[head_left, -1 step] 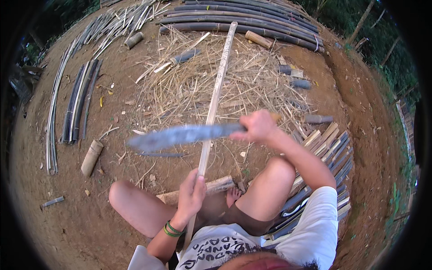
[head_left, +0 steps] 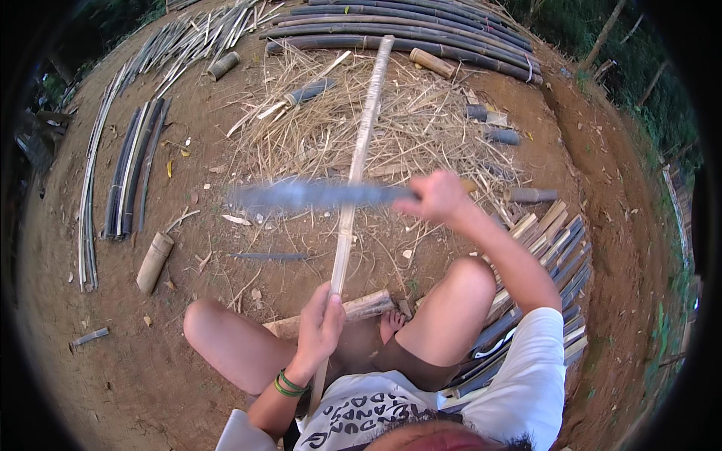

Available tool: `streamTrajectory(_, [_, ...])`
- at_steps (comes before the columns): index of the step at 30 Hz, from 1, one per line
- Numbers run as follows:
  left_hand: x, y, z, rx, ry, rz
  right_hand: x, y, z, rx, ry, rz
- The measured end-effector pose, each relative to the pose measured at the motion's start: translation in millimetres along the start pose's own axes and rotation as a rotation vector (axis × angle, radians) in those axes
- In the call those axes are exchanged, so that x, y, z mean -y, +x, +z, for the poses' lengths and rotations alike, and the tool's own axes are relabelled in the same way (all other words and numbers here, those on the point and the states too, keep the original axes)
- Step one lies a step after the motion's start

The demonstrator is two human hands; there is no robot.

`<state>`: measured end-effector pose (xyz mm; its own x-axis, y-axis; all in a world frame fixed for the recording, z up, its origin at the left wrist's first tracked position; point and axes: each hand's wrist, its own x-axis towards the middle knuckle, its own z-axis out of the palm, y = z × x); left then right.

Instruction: The person uses a machete to shave and smooth several thin strips of bamboo, occasionally picking up new pieces and sorting them on the ground.

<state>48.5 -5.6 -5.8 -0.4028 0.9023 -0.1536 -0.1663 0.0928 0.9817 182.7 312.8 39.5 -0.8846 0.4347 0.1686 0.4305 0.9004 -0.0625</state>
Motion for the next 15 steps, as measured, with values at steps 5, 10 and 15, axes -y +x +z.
streamTrajectory(5, [5.0, 0.3, -4.4, -0.022, -0.046, -0.028, 12.6, -4.8, 4.4, 0.012, 0.013, 0.057])
streamTrajectory(10, [0.3, -10.0, -0.9, -0.002, 0.061, 0.005, -3.8, -7.9, -8.8, -0.093, 0.003, 0.042])
streamTrajectory(15, [17.6, 0.6, -6.4, -0.006, -0.055, -0.047, 11.9, -4.7, 2.7, -0.028, -0.059, 0.145])
